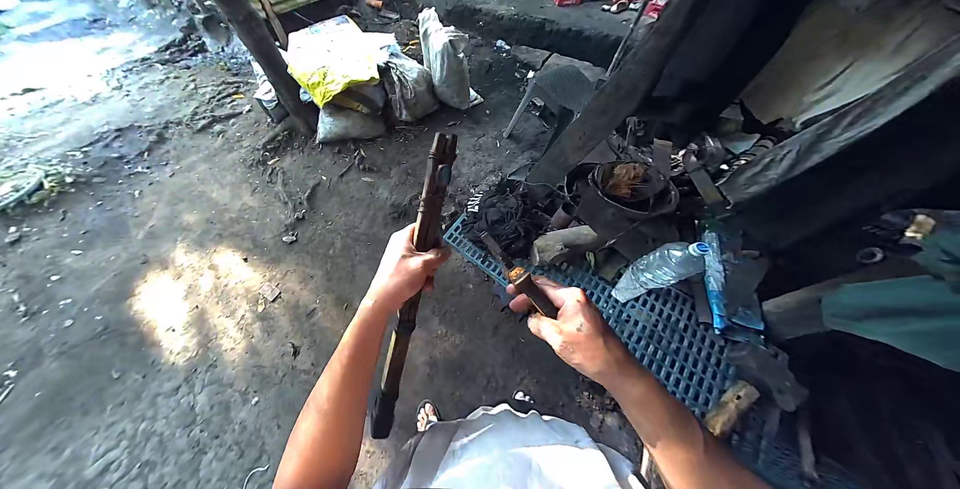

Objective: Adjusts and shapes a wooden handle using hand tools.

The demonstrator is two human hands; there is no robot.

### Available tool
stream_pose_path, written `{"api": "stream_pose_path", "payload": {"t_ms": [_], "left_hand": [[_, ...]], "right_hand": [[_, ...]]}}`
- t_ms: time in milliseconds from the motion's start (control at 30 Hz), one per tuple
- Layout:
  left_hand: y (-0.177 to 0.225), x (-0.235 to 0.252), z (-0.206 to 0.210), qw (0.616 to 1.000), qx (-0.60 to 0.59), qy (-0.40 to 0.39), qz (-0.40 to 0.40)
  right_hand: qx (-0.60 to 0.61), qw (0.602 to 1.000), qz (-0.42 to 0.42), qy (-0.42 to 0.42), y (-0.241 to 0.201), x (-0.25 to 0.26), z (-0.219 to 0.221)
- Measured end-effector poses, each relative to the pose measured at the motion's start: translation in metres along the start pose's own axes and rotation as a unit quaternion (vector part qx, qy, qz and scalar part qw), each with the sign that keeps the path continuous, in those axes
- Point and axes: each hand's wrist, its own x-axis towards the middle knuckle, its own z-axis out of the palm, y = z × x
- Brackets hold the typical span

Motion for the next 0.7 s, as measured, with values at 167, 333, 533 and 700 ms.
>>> {"api": "stream_pose_path", "payload": {"t_ms": [167, 333, 533, 700], "left_hand": [[0.007, -0.005, 0.027, 0.911, 0.392, 0.115, -0.048], [0.005, -0.018, 0.046, 0.852, 0.504, 0.12, -0.078], [-0.014, -0.029, 0.05, 0.834, 0.535, 0.115, -0.066], [-0.025, -0.034, 0.052, 0.826, 0.55, 0.1, -0.076]], "right_hand": [[0.128, 0.986, 0.082, -0.068, 0.001, 0.001, 0.01], [0.155, 0.981, 0.095, -0.065, 0.007, -0.002, 0.022], [0.175, 0.973, 0.131, -0.073, 0.017, -0.008, 0.03], [0.169, 0.973, 0.147, -0.062, 0.023, -0.024, 0.031]]}}
